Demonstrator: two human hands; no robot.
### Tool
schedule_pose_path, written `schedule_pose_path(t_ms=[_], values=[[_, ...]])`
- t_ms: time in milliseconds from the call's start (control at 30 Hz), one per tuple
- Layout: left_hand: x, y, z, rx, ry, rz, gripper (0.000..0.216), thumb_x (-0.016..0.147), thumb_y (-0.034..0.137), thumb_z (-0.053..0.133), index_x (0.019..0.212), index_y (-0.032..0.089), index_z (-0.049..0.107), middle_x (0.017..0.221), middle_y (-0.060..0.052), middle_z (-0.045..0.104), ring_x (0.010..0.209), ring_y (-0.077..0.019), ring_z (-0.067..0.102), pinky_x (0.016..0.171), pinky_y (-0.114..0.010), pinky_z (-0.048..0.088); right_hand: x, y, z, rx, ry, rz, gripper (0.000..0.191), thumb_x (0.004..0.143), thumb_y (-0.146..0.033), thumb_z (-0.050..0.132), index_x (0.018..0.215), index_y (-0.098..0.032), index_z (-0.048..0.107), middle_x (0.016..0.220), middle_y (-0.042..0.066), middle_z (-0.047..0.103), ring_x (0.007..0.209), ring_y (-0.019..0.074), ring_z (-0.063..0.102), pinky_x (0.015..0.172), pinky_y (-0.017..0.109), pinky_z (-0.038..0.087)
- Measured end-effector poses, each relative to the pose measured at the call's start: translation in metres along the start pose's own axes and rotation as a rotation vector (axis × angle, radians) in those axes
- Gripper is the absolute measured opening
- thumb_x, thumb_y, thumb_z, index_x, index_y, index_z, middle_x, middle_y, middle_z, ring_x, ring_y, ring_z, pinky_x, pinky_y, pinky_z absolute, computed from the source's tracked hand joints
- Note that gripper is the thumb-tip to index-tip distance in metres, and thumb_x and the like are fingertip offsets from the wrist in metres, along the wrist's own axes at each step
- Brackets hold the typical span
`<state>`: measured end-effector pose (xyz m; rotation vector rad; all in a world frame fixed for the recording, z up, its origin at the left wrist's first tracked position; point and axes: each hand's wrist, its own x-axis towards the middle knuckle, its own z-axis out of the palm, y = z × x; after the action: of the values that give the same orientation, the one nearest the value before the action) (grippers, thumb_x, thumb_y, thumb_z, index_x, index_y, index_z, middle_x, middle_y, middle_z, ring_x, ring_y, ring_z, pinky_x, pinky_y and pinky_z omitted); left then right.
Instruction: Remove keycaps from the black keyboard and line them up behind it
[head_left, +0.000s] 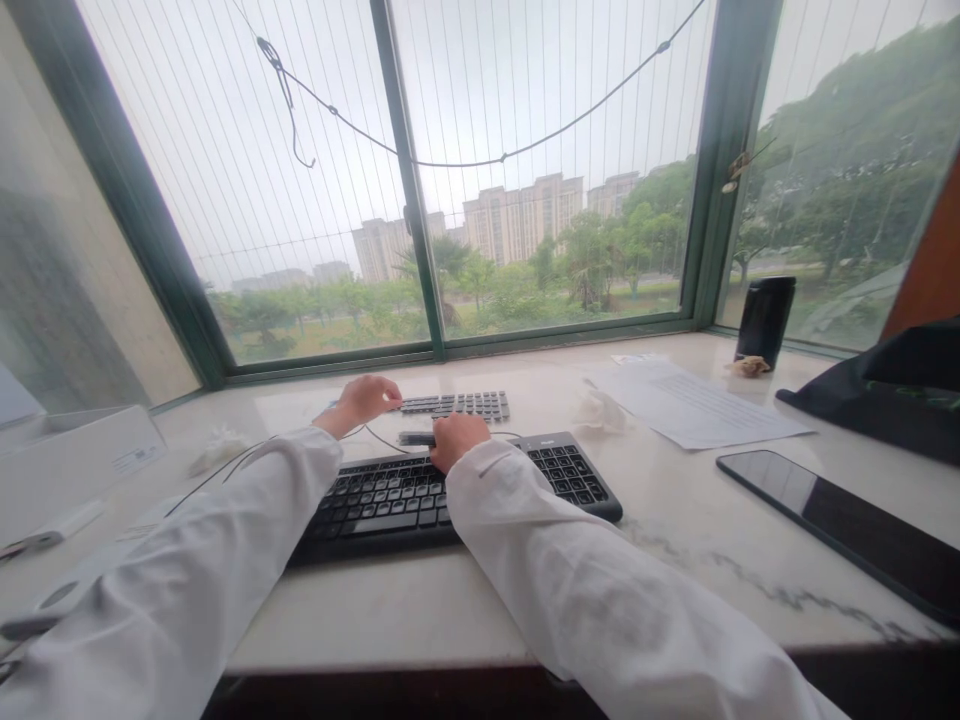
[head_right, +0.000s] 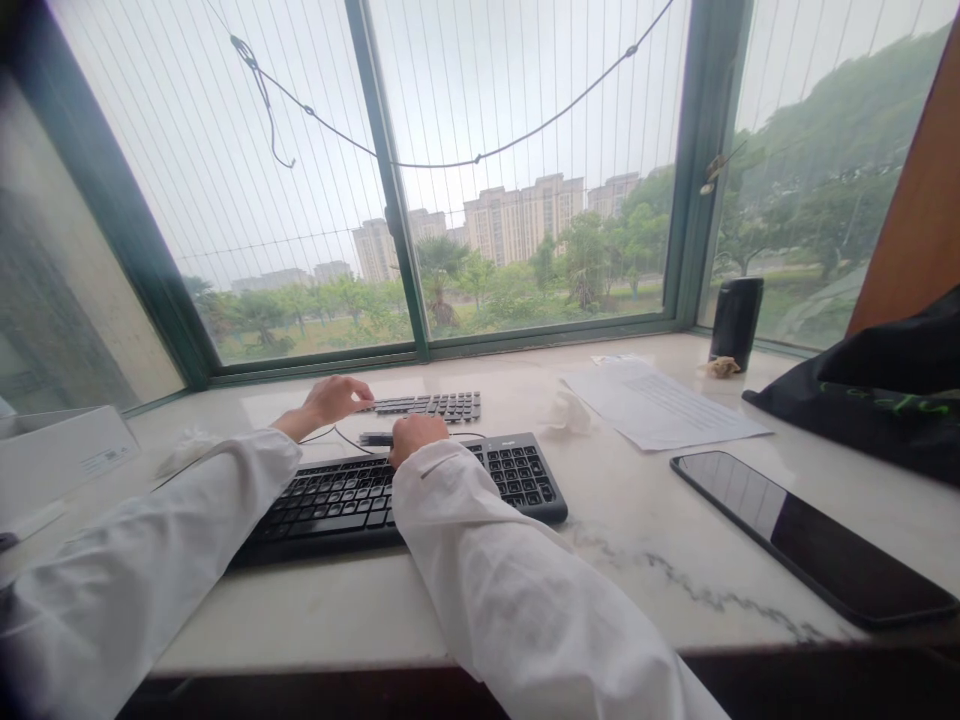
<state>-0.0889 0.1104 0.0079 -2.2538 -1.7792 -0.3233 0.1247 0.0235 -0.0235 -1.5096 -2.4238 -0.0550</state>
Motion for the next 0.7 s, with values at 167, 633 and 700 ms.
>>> schedule_pose_path(t_ms=[167, 633, 700], values=[[-0.033, 0.004, -0.038, -0.259, -0.253, 0.218, 0.030, 0.077, 0.050, 0.064, 0.086, 0.024, 0.076, 0.083, 0.000, 0.074, 0.066, -0.0128, 0.063, 0.063, -0.022, 0.045, -0.003, -0.004, -0.005, 0.007, 0.046, -0.009, 0.027, 0.081, -0.029, 0.053, 0.097, -0.017, 0.071, 0.092, 0.014, 0.072, 0.086, 0.0272, 0.068, 0.071, 0.035, 0.051], [-0.099, 0.015, -0.020, -0.669, -0.325, 0.556, 0.032, 0.073, 0.044, 0.074, 0.097, 0.023, 0.077, 0.079, -0.004, 0.069, 0.064, -0.0097, 0.052, 0.055, -0.020, 0.037, 0.005, -0.019, -0.011, 1.030, 0.384, 0.160, 0.041, 0.086, -0.051, 0.046, 0.062, -0.019, 0.054, 0.055, 0.000, 0.052, 0.052, 0.0125, 0.047, 0.051, 0.025, 0.034], [-0.101, 0.012, -0.016, -0.697, -0.298, 0.571, 0.031, 0.075, 0.045, 0.073, 0.096, 0.022, 0.078, 0.079, -0.005, 0.069, 0.062, -0.0093, 0.051, 0.054, -0.020, 0.036, 0.007, -0.027, -0.008, 1.388, 0.378, 0.159, 0.038, 0.081, -0.050, 0.054, 0.060, -0.020, 0.045, 0.050, -0.005, 0.040, 0.045, 0.0091, 0.035, 0.046, 0.024, 0.028]])
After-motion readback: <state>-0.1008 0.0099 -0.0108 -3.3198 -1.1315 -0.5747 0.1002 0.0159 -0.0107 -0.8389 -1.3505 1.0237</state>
